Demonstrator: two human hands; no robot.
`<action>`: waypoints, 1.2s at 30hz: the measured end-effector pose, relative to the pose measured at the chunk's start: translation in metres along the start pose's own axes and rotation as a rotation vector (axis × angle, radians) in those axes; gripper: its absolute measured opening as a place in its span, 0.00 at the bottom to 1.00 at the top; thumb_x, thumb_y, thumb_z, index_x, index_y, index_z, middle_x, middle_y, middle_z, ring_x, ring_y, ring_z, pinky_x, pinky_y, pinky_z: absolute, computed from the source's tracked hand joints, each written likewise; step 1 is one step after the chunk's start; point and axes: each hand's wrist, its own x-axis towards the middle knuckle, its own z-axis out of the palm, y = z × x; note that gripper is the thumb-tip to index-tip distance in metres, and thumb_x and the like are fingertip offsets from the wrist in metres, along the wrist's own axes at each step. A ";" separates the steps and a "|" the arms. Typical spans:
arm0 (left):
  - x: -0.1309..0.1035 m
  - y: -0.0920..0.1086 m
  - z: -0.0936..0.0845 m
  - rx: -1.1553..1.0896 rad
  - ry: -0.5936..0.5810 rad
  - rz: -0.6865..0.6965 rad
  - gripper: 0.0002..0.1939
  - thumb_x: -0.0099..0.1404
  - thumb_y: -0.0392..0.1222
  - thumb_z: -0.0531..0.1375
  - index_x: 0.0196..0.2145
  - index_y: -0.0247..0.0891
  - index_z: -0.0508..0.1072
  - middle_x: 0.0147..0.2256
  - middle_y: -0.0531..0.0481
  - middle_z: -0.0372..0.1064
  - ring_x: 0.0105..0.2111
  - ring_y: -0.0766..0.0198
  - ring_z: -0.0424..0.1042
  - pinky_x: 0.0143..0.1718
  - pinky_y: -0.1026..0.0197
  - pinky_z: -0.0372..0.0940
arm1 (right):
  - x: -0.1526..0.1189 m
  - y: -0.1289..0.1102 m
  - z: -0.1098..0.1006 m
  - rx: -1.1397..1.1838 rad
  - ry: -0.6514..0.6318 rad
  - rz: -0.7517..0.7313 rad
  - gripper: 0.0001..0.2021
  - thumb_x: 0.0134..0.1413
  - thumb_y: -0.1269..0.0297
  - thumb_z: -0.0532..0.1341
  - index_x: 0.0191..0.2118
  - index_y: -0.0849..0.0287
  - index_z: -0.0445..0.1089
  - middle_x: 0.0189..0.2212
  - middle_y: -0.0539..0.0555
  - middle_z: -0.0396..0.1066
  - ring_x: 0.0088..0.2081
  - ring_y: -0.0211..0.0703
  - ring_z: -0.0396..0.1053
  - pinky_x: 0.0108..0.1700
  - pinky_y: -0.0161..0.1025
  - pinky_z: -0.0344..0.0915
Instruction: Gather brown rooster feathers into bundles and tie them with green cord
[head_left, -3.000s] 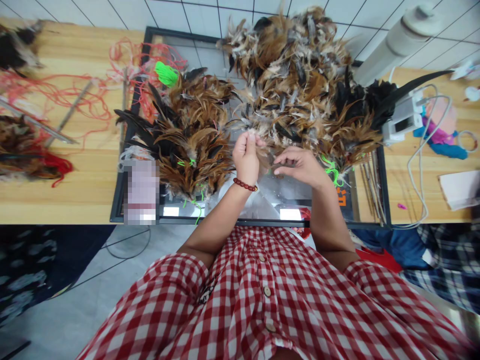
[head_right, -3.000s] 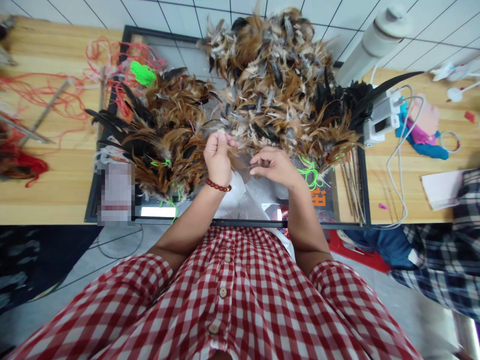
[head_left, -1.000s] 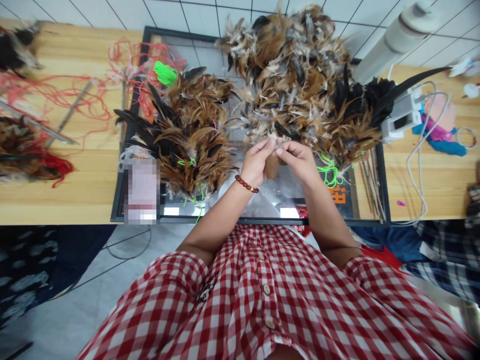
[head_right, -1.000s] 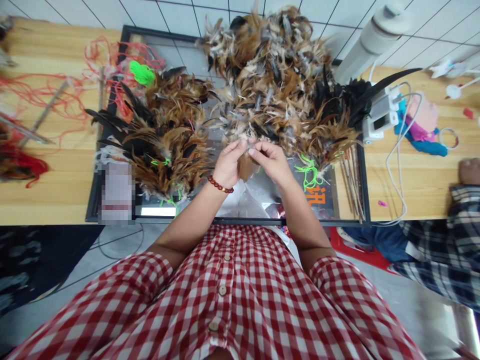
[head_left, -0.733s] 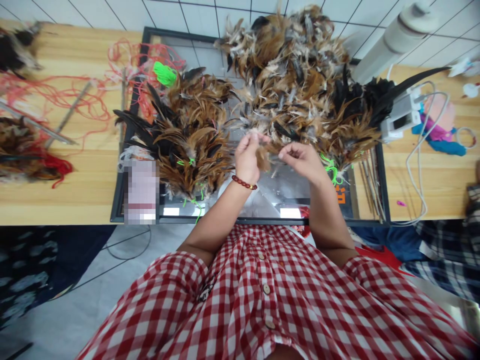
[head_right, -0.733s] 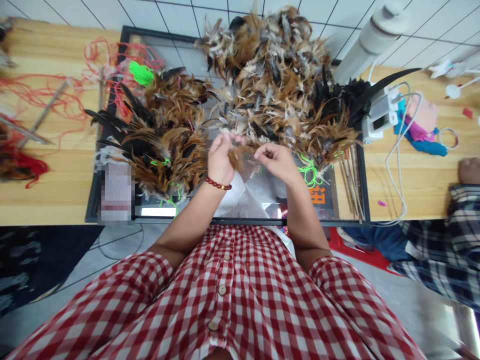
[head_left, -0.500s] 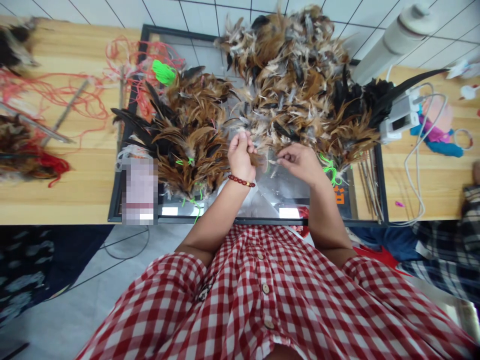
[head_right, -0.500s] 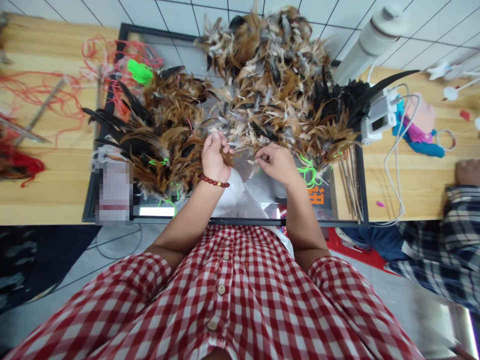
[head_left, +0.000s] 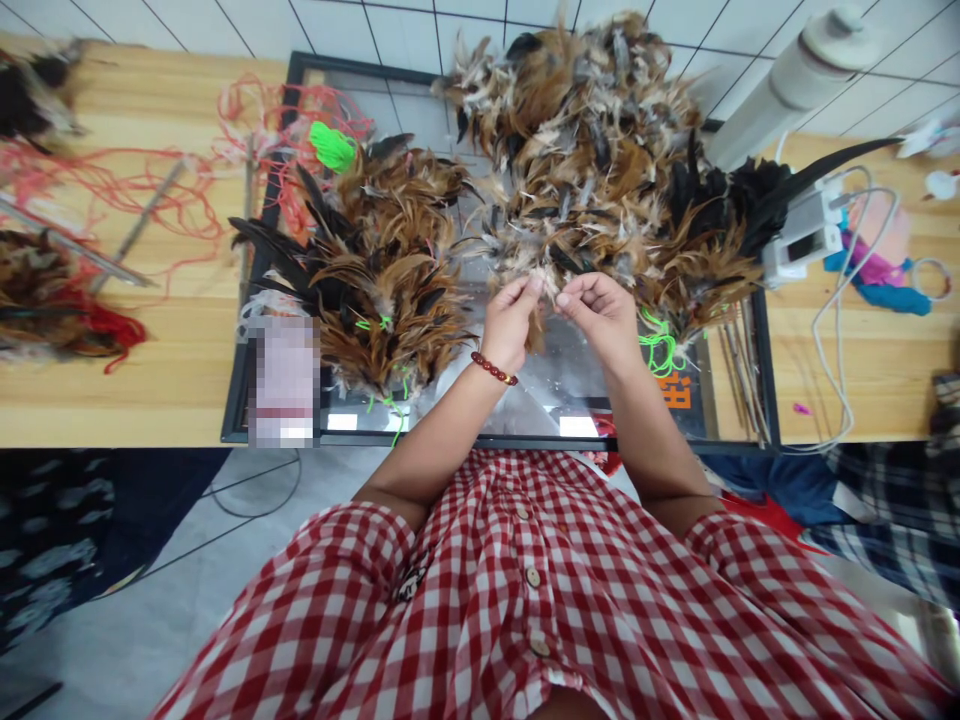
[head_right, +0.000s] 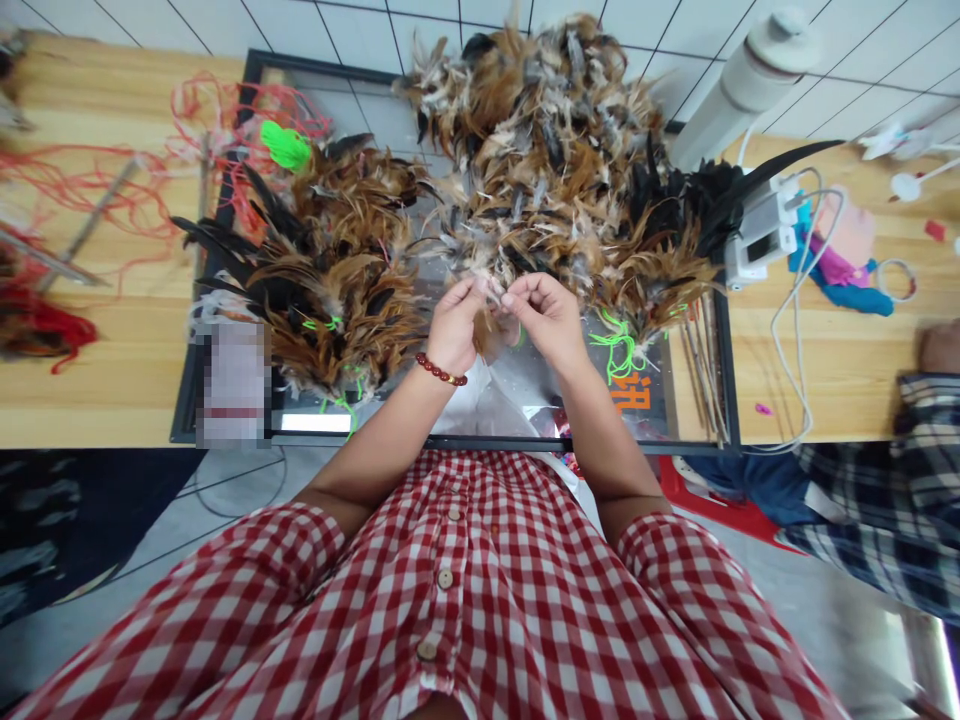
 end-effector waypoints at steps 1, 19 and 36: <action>0.001 -0.001 -0.001 0.007 -0.011 0.003 0.06 0.64 0.39 0.73 0.31 0.38 0.82 0.30 0.56 0.79 0.32 0.71 0.75 0.43 0.65 0.69 | 0.000 0.000 0.001 0.013 0.015 -0.002 0.28 0.43 0.36 0.78 0.34 0.53 0.72 0.27 0.46 0.73 0.29 0.36 0.72 0.34 0.36 0.72; 0.002 0.001 -0.002 -0.049 -0.049 -0.056 0.07 0.69 0.38 0.68 0.32 0.37 0.78 0.32 0.55 0.77 0.36 0.70 0.77 0.51 0.63 0.71 | -0.006 0.003 0.001 -0.383 0.019 -0.515 0.15 0.59 0.47 0.73 0.45 0.50 0.81 0.36 0.51 0.75 0.37 0.41 0.72 0.38 0.42 0.71; -0.005 -0.001 0.002 0.068 -0.055 0.037 0.07 0.62 0.38 0.74 0.28 0.39 0.82 0.31 0.54 0.79 0.39 0.66 0.79 0.54 0.60 0.69 | -0.007 -0.005 0.013 0.018 0.095 0.089 0.27 0.42 0.33 0.77 0.27 0.54 0.74 0.21 0.46 0.67 0.23 0.35 0.60 0.25 0.36 0.62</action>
